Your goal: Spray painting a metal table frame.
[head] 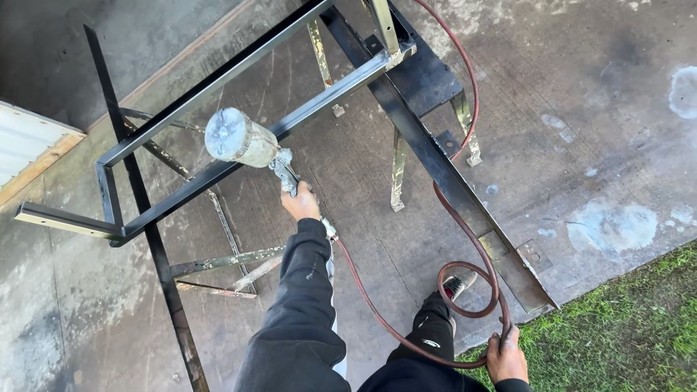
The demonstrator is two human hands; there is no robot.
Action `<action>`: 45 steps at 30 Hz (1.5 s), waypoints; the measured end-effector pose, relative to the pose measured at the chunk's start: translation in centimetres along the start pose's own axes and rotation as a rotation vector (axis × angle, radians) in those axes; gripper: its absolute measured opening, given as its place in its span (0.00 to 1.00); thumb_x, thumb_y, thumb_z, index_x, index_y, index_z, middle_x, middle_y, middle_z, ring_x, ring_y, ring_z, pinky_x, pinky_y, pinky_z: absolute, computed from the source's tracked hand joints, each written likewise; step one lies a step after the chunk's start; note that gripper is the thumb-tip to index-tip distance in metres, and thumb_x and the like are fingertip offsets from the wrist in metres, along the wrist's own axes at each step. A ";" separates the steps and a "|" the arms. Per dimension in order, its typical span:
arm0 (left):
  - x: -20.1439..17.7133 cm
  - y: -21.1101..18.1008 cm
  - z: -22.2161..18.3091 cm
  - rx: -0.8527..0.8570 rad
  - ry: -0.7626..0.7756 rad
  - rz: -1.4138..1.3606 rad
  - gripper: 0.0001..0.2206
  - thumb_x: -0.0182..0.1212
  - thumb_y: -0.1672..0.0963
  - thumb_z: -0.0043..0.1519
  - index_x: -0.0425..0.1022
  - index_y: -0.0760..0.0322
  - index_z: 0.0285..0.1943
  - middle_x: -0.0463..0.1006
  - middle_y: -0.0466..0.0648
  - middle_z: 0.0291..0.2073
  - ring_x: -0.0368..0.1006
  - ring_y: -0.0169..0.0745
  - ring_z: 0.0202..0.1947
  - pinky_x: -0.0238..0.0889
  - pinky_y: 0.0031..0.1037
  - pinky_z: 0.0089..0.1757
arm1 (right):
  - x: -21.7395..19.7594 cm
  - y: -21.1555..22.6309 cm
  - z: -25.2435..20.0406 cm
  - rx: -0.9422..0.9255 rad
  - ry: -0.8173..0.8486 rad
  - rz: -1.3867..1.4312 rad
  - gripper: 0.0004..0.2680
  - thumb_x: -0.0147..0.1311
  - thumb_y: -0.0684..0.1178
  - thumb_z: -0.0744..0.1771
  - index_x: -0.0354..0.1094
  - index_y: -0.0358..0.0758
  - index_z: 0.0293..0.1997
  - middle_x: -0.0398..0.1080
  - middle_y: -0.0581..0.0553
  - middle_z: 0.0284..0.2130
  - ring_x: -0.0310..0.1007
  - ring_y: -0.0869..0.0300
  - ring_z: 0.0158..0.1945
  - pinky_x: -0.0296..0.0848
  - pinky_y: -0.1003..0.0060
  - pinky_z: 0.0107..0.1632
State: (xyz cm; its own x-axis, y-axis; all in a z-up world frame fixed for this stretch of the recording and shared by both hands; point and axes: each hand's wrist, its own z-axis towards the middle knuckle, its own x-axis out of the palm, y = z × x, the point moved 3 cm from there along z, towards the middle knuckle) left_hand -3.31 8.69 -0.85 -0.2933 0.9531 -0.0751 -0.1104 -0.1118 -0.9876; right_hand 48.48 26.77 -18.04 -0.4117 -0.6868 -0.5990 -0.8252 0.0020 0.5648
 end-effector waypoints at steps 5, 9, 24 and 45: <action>1.0 -0.5 -0.4 -0.019 0.019 -0.010 0.10 0.52 0.62 0.56 0.75 0.69 0.44 0.76 0.50 0.24 0.66 0.37 0.16 0.61 0.27 0.22 | -0.1 -0.5 1.0 -0.012 0.024 -0.006 0.19 0.45 0.48 0.69 0.50 0.44 0.70 0.80 0.26 0.35 0.83 0.36 0.37 0.79 0.45 0.42; 1.9 -1.2 -1.0 -0.017 0.029 -0.025 0.10 0.52 0.63 0.56 0.76 0.69 0.44 0.75 0.50 0.24 0.65 0.37 0.17 0.62 0.27 0.23 | 0.2 -1.3 1.5 -0.017 -0.004 -0.018 0.19 0.46 0.50 0.68 0.52 0.46 0.68 0.80 0.27 0.34 0.81 0.33 0.38 0.76 0.44 0.44; 6.0 -3.2 -2.9 -0.068 0.075 -0.018 0.06 0.52 0.63 0.56 0.73 0.72 0.39 0.73 0.52 0.22 0.62 0.36 0.12 0.57 0.27 0.18 | -0.1 -0.7 1.1 0.018 0.006 -0.046 0.18 0.45 0.50 0.69 0.50 0.47 0.69 0.81 0.28 0.34 0.83 0.35 0.37 0.79 0.44 0.41; 10.8 -3.4 -3.8 -0.003 0.171 -0.023 0.09 0.51 0.64 0.55 0.74 0.69 0.42 0.74 0.50 0.22 0.62 0.36 0.15 0.59 0.26 0.20 | 0.9 -1.6 1.5 0.011 0.012 -0.015 0.22 0.46 0.49 0.68 0.47 0.48 0.72 0.80 0.28 0.33 0.83 0.36 0.37 0.78 0.45 0.42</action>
State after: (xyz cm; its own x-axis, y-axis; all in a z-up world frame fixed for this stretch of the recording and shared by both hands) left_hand -2.51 20.43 1.18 -0.1249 0.9894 -0.0742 -0.1123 -0.0884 -0.9897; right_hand 48.87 27.21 -20.31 -0.3943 -0.6954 -0.6008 -0.8356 -0.0008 0.5493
